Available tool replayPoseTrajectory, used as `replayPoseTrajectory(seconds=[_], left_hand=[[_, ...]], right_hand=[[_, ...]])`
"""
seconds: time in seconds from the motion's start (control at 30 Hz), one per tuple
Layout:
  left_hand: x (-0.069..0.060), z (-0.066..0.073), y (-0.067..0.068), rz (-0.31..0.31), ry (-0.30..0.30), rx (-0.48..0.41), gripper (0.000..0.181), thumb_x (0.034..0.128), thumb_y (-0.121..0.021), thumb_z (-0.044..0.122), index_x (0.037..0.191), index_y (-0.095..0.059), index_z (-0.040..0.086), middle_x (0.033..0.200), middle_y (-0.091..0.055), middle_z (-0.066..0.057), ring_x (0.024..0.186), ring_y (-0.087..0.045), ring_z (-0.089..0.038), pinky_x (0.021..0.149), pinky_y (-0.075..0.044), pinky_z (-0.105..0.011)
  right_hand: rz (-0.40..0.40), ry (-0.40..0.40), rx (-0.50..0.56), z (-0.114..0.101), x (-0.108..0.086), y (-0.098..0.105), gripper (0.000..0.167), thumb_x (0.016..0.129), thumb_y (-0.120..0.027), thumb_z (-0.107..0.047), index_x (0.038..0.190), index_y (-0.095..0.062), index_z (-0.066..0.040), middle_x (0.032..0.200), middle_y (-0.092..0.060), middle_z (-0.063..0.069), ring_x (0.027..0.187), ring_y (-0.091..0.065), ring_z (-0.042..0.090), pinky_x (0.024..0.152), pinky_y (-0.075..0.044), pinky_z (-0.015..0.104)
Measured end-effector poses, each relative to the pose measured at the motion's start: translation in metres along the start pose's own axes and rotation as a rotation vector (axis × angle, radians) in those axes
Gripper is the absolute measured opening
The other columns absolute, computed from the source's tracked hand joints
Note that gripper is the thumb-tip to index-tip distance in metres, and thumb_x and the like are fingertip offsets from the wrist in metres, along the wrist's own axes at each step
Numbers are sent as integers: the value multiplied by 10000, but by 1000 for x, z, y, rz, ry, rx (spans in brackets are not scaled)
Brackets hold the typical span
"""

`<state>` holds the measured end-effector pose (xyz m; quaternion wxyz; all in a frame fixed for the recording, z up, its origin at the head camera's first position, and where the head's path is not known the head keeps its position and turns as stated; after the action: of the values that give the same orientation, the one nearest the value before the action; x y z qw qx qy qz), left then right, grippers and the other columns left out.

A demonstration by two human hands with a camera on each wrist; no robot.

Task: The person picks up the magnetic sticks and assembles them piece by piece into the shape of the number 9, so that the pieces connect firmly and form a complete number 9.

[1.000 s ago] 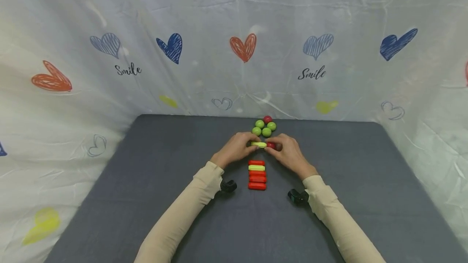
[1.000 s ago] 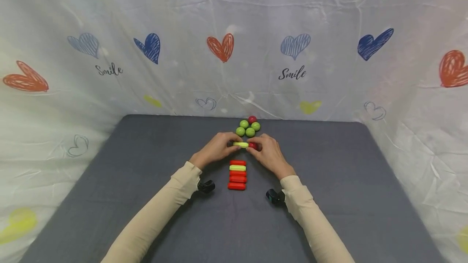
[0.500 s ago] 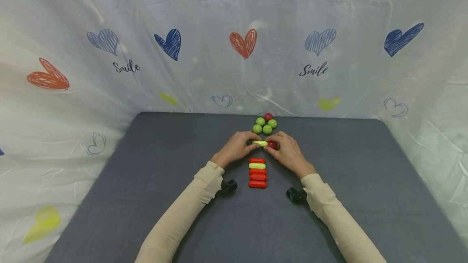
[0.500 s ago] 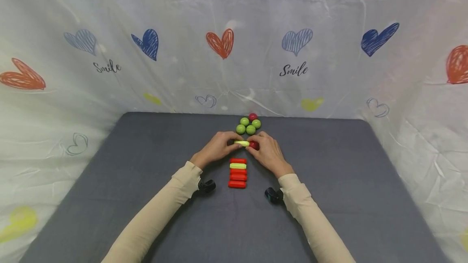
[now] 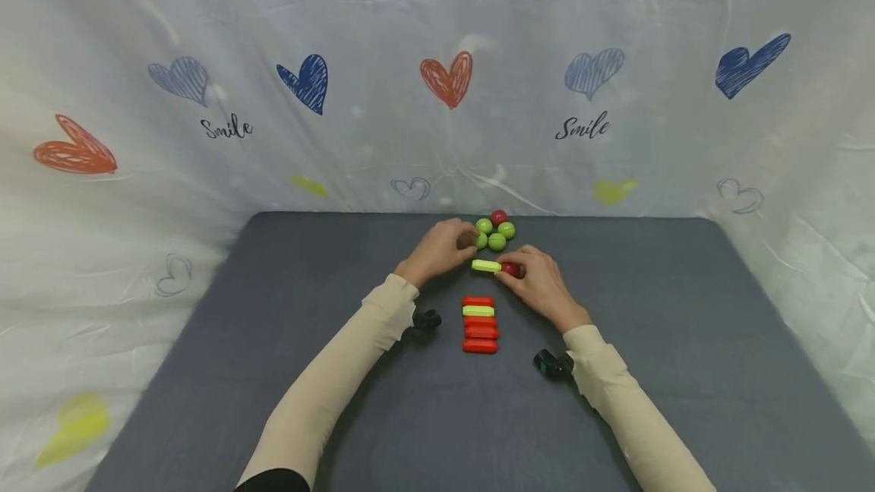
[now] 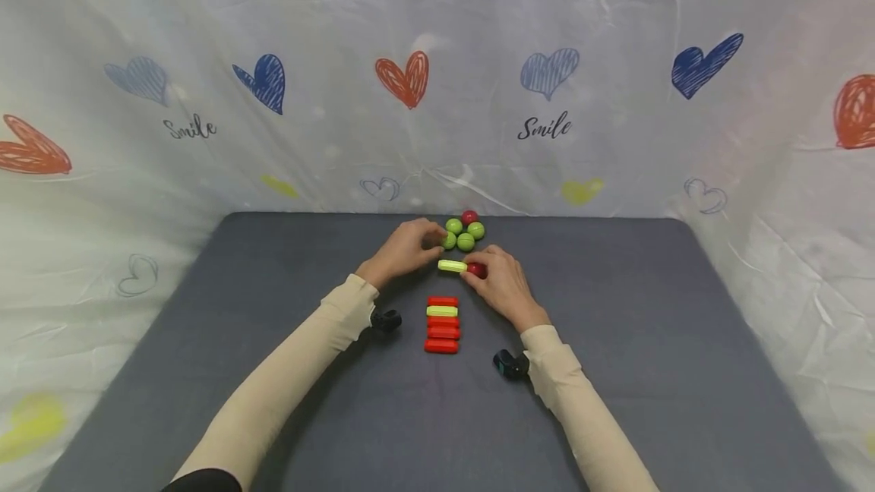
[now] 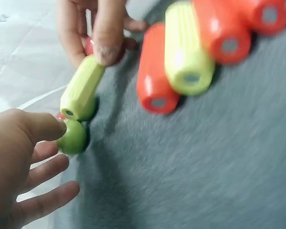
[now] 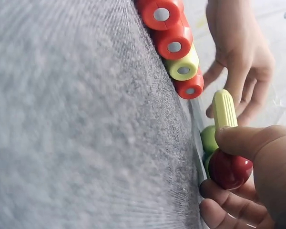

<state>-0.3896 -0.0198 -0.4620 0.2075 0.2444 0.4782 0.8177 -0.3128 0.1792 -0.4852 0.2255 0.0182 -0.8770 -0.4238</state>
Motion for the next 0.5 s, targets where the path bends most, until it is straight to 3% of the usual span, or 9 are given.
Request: replayPoseTrajectory(seconds=[0.2,0.4,0.5], left_hand=[[15,5,6,-48,-78,308,344,899,-768,302,1217,-699,189,1127,-618,-26,929,-623,-175,756,-528,-352],[30,9,5,-110,-169,482,300,902,-768,302,1180,-721,200,1071,-617,-32,893,-615,-165,747,-526,-331],[34,8,2,-132,-196,508,242,912,-758,273,1136,-724,187,1001,-614,-26,838,-610,-160,715,-522,-323]], right_hand=[[-21,0,1,0,4,2,215,859,-816,-212,1049,-782,-118,873,-608,32,680,-505,170,609,-411,346],[-17,-24,2,0,4,7,227,859,-818,-203,1063,-783,-111,888,-615,44,684,-506,182,614,-417,351],[-25,-31,2,-1,3,9,233,861,-816,-211,1071,-782,-115,904,-621,48,689,-509,181,616,-420,351]])
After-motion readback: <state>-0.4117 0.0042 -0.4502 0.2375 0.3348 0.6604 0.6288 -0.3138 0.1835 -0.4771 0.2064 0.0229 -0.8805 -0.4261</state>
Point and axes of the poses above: each hand's wrist, its own x-axis towards the middle knuckle, its own y-axis out of the back of the hand, z = x × y, the point moved 2 cm from there along x, towards the middle knuckle
